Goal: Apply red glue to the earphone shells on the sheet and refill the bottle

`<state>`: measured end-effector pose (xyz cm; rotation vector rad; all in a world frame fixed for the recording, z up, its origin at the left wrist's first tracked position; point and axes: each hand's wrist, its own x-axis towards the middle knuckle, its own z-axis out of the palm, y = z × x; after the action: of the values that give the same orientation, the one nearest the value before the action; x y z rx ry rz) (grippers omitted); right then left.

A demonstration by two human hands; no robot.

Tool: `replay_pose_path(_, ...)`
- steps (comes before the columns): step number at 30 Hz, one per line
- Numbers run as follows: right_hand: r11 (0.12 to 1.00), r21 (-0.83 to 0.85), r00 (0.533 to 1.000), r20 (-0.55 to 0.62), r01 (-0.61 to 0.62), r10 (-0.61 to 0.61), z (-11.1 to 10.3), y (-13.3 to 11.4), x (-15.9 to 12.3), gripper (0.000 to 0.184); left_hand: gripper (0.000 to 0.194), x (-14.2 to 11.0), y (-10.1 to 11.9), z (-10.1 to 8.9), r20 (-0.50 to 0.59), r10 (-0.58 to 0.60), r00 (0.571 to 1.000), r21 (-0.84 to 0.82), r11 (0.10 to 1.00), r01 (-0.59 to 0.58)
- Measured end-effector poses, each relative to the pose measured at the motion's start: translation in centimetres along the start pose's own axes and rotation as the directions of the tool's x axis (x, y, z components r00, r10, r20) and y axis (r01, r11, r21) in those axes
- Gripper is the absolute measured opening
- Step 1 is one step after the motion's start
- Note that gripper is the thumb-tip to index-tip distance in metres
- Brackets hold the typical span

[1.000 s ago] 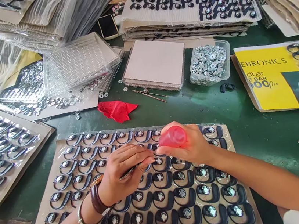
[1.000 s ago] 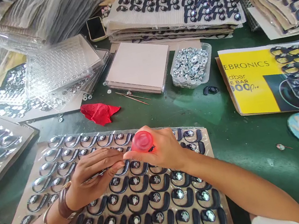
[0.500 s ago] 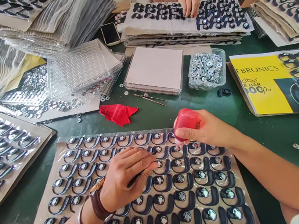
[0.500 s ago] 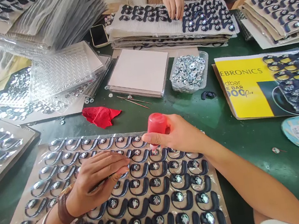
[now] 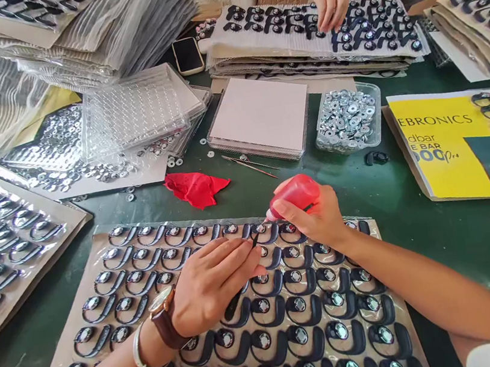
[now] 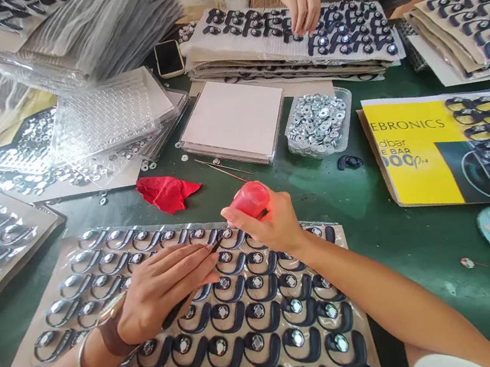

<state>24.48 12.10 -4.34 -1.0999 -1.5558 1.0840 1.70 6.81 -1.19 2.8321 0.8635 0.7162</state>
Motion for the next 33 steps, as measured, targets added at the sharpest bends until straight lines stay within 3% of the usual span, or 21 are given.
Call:
replay_pose_path(14, 0.99, -0.142, 0.996, 0.093, 0.008, 0.005, 0.5, 0.2, -0.1, 0.032, 0.02, 0.3, 1.6, 1.5, 0.025, 0.109, 0.994, 0.202, 0.973, -0.112)
replay_pose_path(22, 0.968, -0.25, 0.999, 0.044, 0.007, 0.004, 0.5, 0.2, -0.1, 0.036, 0.018, 0.8, 1.4, 1.1, 0.022, 0.098, 0.995, 0.177, 0.979, -0.101)
replay_pose_path(29, 0.982, -0.186, 1.0, 0.002, 0.024, -0.024, 0.4, 0.3, -0.1, 0.032, 0.025, 0.9, 0.7, 0.4, 0.043, 0.038, 0.998, 0.119, 0.992, -0.043)
replay_pose_path(33, 0.985, -0.169, 0.999, -0.034, -0.031, 0.026, 0.3, 0.4, -0.1, 0.031, 0.021, 0.6, 0.5, 0.5, 0.027, 0.019, 0.999, 0.085, 0.996, -0.021)
